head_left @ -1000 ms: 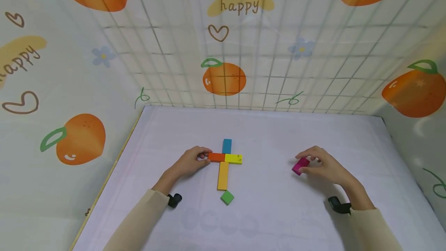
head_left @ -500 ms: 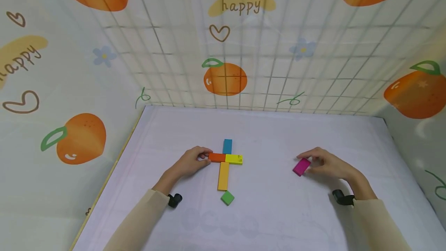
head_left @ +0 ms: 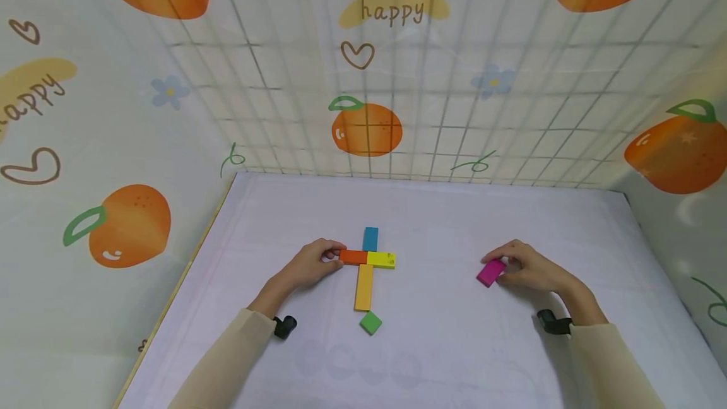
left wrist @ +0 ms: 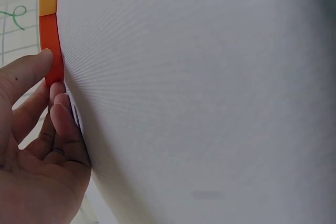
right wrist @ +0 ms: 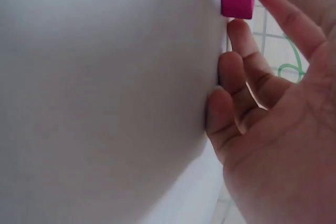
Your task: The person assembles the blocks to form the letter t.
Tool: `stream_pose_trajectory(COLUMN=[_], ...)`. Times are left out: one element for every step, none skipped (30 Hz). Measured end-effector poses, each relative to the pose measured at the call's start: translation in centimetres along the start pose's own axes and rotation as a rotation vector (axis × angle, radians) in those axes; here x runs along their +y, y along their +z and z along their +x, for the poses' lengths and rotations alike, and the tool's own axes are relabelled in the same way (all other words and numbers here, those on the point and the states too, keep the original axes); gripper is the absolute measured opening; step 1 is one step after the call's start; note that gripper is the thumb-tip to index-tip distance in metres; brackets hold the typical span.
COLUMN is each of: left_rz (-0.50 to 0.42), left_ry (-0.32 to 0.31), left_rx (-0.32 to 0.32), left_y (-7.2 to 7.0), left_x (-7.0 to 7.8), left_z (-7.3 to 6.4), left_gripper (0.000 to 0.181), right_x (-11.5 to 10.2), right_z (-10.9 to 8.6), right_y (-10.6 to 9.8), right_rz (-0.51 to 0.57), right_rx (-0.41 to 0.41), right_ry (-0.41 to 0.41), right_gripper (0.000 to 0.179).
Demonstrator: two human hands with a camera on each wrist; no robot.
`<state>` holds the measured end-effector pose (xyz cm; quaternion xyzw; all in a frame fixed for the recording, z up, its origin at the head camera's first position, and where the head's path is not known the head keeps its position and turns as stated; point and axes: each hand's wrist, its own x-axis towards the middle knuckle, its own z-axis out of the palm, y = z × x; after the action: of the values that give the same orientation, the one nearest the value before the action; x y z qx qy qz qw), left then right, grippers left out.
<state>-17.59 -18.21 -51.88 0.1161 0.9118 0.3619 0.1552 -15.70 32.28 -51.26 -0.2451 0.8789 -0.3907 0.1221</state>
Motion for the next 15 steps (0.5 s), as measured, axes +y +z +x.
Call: stream_pose_trajectory(left_rz=[-0.001, -0.003, -0.006, -0.01, -0.013, -0.015, -0.017, -0.019, -0.02, -0.019, -0.016, -0.014, -0.012, -0.01, -0.01], left_ry=[0.001, 0.002, 0.003, 0.003, 0.002, 0.002, 0.002, 0.001, 0.002, 0.001, 0.0, -0.001, -0.002, -0.004, -0.005], left_rx=[0.0, 0.001, 0.0, -0.001, 0.0, 0.0, 0.0, 0.001, 0.0, 0.001, 0.001, 0.001, 0.002, 0.002, 0.001], left_y=[0.01, 0.02, 0.03, 0.04, 0.05, 0.05, 0.06, 0.07, 0.08, 0.09, 0.09, 0.11, 0.12, 0.13, 0.14], left_x=[-0.01, -0.01, -0.03, -0.05, -0.06, -0.08, -0.11, -0.12, -0.14, -0.15, -0.15, -0.16, -0.16, -0.16, -0.15], left_z=[0.0, -0.01, -0.03, -0.04, -0.04, -0.04, -0.03, -0.04, -0.02, 0.0, 0.02, 0.03, 0.04, 0.05, 0.05], left_gripper=[0.034, 0.034, 0.034, 0.034, 0.034, 0.034, 0.034, 0.034, 0.033, 0.033, 0.033, 0.033, 0.033, 0.033, 0.033], right_x=[0.06, 0.12, 0.15, 0.17, 0.17, 0.17, 0.16, 0.14, 0.12, 0.12, 0.12, 0.12, 0.14, 0.15, 0.14], right_z=[0.03, 0.06, 0.09, 0.12, 0.14, 0.18, 0.21, 0.24, 0.26, 0.28, 0.3, 0.33, 0.33, 0.32, 0.32], right_y=[0.01, 0.02, 0.01, -0.01, -0.04, -0.08, -0.11, -0.15, -0.19, -0.21, -0.23, -0.21, -0.19, -0.15, -0.07], right_rz=[0.001, -0.002, 0.002, 0.005, 0.008, 0.011, 0.012, 0.015, 0.02, 0.02, 0.02, 0.02, 0.02, 0.02, 0.021], right_rx=[0.001, 0.0, -0.002, -0.005, -0.009, -0.012, -0.014, -0.016, -0.017, -0.016, -0.014, -0.012, -0.009, -0.006, 0.0], right_ry=[-0.003, -0.006, -0.004, 0.002, 0.007, 0.012, 0.014, 0.018, 0.022, 0.022, 0.021, 0.02, 0.022, 0.022, 0.021], right_gripper=[0.04, 0.039, 0.039, 0.039, 0.039, 0.038, 0.038, 0.038, 0.037, 0.037, 0.036, 0.036, 0.036, 0.036, 0.036])
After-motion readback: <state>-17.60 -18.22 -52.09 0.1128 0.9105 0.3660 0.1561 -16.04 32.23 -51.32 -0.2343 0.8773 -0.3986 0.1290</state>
